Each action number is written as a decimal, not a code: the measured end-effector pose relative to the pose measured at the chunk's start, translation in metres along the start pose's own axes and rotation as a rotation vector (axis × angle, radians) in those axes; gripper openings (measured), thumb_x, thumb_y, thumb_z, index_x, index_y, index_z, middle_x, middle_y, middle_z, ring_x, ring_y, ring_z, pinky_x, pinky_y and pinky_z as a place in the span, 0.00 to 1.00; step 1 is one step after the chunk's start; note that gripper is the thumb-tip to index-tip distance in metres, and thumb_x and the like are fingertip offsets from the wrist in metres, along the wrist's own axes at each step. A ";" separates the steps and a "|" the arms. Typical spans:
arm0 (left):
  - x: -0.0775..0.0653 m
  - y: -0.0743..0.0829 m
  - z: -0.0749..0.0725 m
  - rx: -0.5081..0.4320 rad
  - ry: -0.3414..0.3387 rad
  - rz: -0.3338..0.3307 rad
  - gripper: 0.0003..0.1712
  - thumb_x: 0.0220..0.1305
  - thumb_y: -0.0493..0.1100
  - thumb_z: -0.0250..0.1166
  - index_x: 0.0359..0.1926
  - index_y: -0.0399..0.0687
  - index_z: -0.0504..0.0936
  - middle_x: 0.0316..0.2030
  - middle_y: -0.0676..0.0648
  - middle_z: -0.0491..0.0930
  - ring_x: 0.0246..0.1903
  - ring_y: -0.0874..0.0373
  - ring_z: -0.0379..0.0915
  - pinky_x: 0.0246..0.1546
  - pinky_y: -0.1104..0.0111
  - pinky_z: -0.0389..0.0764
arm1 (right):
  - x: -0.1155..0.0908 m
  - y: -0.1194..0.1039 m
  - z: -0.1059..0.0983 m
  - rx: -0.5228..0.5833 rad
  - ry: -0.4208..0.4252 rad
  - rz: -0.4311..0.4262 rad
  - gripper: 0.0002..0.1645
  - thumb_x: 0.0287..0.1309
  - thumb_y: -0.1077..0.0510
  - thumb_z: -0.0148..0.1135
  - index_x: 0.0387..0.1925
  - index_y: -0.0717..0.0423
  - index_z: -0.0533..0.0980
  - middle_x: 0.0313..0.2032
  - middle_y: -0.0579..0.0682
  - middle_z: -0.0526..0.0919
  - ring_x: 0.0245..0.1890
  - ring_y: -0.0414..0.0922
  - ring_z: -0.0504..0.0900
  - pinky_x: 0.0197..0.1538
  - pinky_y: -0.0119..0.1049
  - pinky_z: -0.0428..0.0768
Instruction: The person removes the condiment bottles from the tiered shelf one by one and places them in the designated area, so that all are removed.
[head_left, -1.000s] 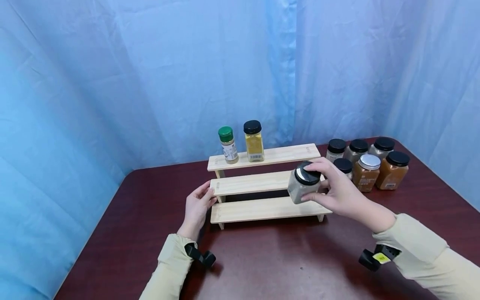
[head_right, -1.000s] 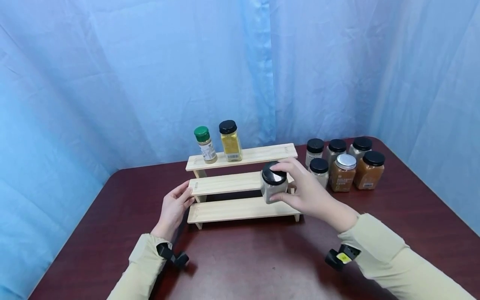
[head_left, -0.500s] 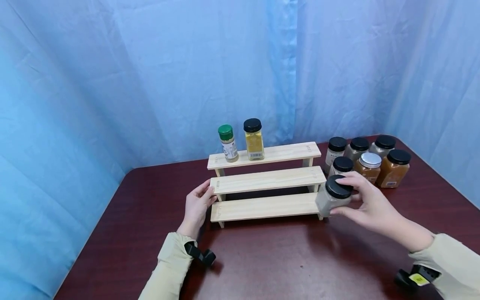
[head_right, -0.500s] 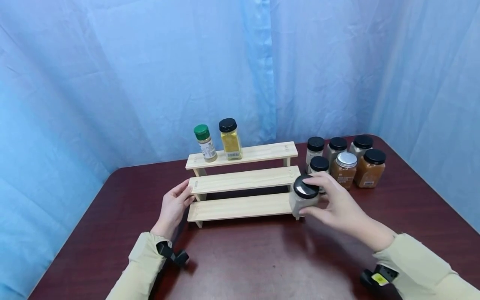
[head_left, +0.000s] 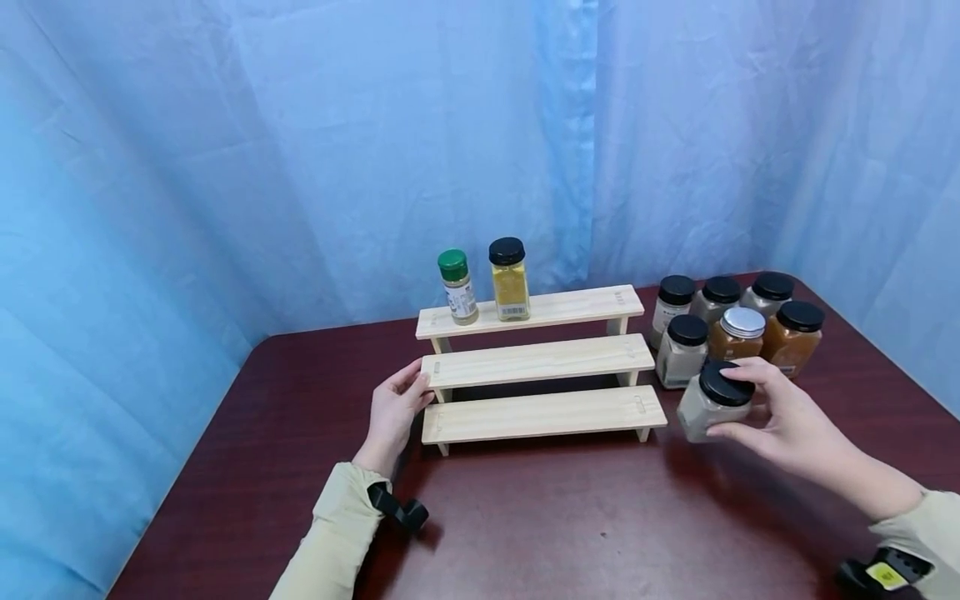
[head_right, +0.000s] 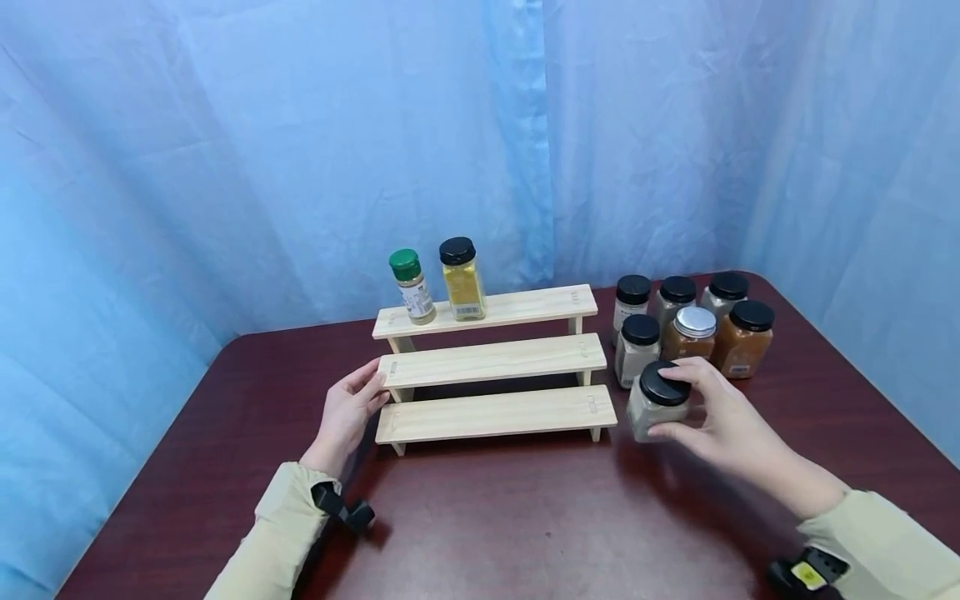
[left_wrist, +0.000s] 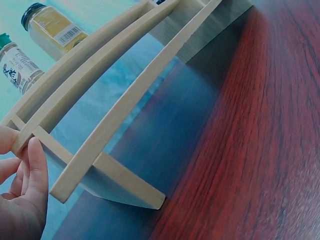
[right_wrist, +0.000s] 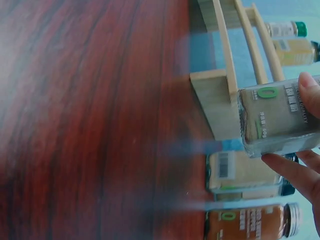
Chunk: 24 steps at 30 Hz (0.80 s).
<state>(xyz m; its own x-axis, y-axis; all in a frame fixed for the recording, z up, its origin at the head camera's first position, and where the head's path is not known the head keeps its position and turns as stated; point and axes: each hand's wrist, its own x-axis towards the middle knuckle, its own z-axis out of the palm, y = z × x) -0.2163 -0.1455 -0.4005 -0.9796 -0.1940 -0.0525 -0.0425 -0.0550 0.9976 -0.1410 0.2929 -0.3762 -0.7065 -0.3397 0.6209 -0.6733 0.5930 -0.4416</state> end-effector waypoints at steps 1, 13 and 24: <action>0.000 0.000 0.000 -0.004 0.001 -0.001 0.22 0.67 0.33 0.57 0.62 0.34 0.71 0.35 0.49 0.72 0.30 0.67 0.74 0.32 0.79 0.80 | -0.001 0.001 -0.001 -0.017 -0.002 0.004 0.48 0.28 0.67 0.79 0.53 0.68 0.61 0.52 0.21 0.59 0.33 0.22 0.74 0.27 0.17 0.76; 0.002 0.000 -0.001 -0.034 0.000 -0.030 0.23 0.67 0.32 0.57 0.62 0.34 0.71 0.35 0.50 0.71 0.30 0.68 0.74 0.32 0.80 0.79 | -0.005 0.023 0.000 -0.097 0.007 0.057 0.50 0.18 0.76 0.79 0.51 0.68 0.64 0.52 0.16 0.57 0.39 0.14 0.67 0.26 0.16 0.75; 0.002 0.000 -0.001 -0.059 0.001 -0.040 0.23 0.67 0.32 0.57 0.62 0.34 0.70 0.34 0.51 0.71 0.30 0.68 0.75 0.32 0.80 0.79 | -0.006 0.029 0.002 -0.109 -0.066 0.145 0.45 0.26 0.74 0.77 0.51 0.66 0.64 0.43 0.65 0.76 0.37 0.15 0.66 0.25 0.19 0.76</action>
<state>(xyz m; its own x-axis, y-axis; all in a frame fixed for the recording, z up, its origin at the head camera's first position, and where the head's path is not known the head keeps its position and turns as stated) -0.2175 -0.1471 -0.4007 -0.9772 -0.1913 -0.0924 -0.0701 -0.1207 0.9902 -0.1567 0.3106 -0.3942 -0.8094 -0.2898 0.5108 -0.5385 0.7134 -0.4485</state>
